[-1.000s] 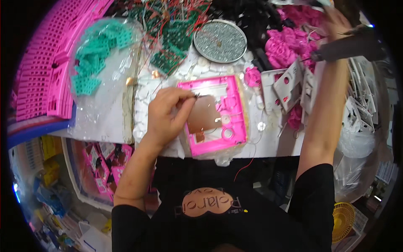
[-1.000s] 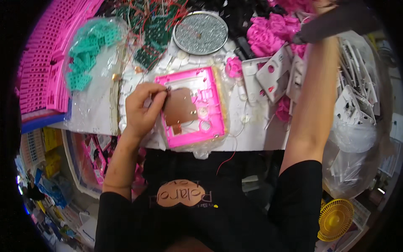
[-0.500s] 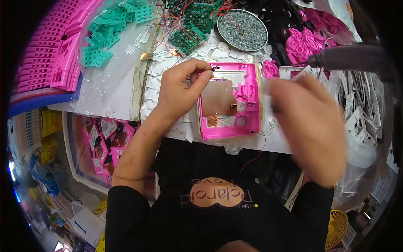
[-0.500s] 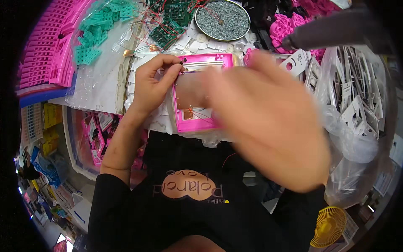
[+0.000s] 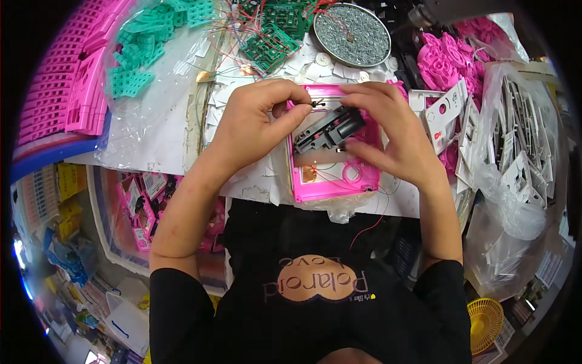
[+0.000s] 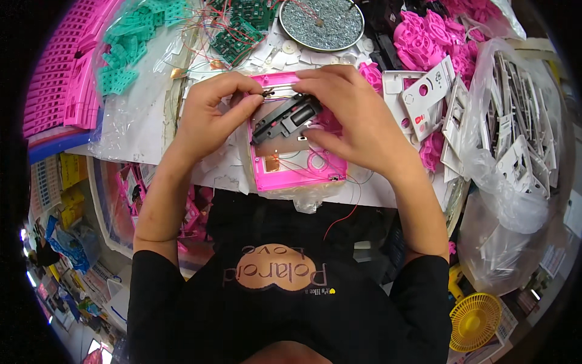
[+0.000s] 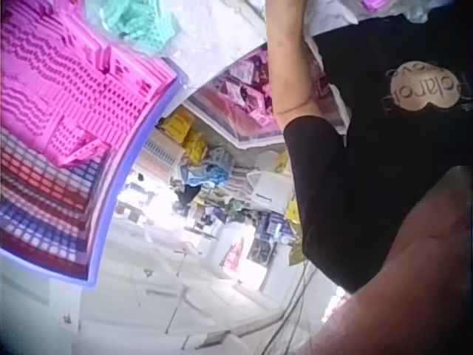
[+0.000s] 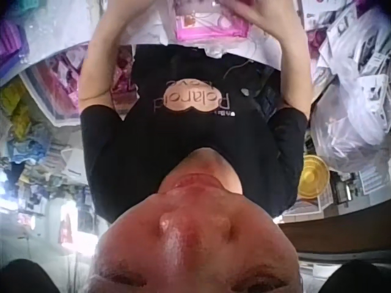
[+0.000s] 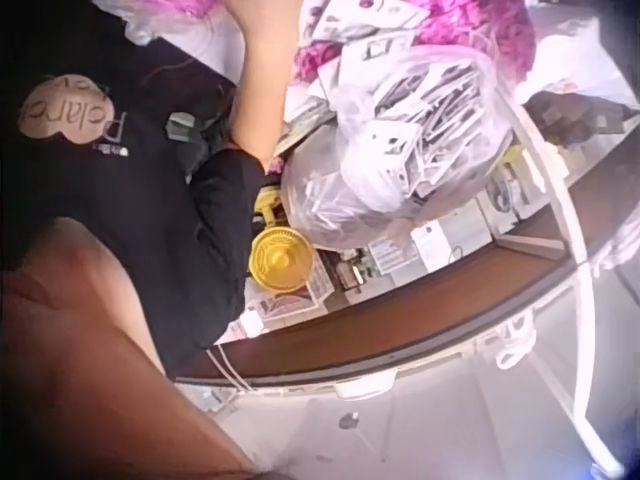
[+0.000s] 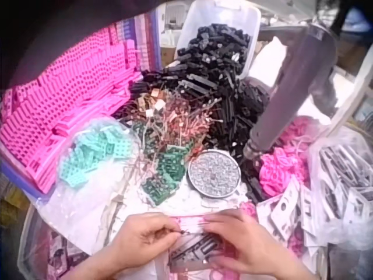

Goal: Assemble internal electronic components and wiring into a pink plastic toy housing on a factory workbench.

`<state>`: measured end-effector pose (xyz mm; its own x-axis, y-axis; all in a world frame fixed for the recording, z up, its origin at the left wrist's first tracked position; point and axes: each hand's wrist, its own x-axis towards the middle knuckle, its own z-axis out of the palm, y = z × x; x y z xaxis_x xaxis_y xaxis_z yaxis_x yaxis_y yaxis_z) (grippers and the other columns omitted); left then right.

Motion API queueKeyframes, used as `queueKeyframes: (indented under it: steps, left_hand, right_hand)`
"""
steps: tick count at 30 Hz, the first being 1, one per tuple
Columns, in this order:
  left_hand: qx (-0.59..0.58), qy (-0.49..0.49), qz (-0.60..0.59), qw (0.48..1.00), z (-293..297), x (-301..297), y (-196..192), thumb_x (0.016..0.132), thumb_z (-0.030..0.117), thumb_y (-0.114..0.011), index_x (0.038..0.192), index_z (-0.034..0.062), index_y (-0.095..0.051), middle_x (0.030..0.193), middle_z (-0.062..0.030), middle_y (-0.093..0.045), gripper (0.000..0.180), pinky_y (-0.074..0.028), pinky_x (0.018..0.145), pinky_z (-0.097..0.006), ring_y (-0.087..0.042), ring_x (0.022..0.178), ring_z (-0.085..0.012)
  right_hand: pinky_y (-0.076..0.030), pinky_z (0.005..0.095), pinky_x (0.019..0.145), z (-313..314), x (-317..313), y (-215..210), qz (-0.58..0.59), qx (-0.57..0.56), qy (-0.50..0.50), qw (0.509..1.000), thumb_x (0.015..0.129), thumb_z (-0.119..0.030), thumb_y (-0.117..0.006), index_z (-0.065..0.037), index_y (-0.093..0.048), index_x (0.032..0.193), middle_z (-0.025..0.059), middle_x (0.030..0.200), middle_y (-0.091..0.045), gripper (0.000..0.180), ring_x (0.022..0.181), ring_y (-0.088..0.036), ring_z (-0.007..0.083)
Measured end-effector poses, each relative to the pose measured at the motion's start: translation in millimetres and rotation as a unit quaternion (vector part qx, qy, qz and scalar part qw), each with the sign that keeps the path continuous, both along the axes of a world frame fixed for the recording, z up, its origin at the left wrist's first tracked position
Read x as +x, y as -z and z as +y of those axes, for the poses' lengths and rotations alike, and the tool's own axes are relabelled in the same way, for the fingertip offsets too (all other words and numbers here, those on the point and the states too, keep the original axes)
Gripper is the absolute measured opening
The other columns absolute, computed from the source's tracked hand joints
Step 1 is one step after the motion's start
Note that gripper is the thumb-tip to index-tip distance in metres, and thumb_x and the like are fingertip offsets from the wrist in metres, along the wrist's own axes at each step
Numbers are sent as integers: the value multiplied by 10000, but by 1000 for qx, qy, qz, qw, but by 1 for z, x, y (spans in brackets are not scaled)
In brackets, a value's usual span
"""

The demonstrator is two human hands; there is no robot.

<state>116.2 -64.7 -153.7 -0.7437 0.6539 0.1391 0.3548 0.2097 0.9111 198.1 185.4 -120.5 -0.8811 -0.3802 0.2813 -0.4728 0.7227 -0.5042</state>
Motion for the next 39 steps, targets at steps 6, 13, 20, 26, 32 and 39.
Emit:
queueKeyframes:
  steps: [6,13,20,26,32,39]
  left_hand:
    - [-25,23,84,996,0,-8,-12,887,55,-709,945,0,-702,841,-66,-671,81,-469,634,-290,-597,710,-154]
    - [-12,58,112,992,4,-8,-13,872,49,-709,939,22,-700,830,-73,-656,73,-477,645,-307,-601,708,-182]
    - [-90,126,230,961,9,-11,-26,840,67,-729,888,43,-663,820,-94,-620,85,-481,662,-384,-616,759,-297]
    - [-104,185,271,939,15,-20,-33,831,90,-727,891,49,-647,845,-91,-618,109,-478,699,-430,-621,807,-325]
    - [-145,201,325,913,11,-23,-38,819,106,-739,902,62,-659,868,-75,-634,124,-488,727,-426,-632,832,-306]
    - [-160,179,370,897,8,-20,-38,789,109,-731,892,74,-664,857,-56,-636,128,-495,739,-412,-640,834,-274]
  right_hand:
    - [-503,376,731,12,-9,-2,-80,-23,-15,996,810,-189,-800,-72,-708,1081,113,931,-682,309,945,-661,284]
    - [-505,442,607,-3,-15,-3,-169,20,121,978,967,-291,-636,-25,-705,967,187,674,-663,275,625,-660,361]
    - [-533,446,777,-1,-5,-15,-13,56,58,997,843,-274,-766,-57,-671,1095,144,928,-682,345,863,-663,352]
    - [-520,420,856,-2,4,4,-32,-47,-51,997,720,-169,-832,-68,-642,1212,114,1107,-644,537,998,-612,329]
    - [-533,411,833,-10,2,0,-19,-1,-60,998,700,-121,-824,-53,-638,1209,105,1094,-645,546,979,-612,319]
    - [-530,426,839,-13,-6,8,15,-24,-51,998,667,-95,-828,-50,-638,1205,111,1069,-636,572,967,-603,331]
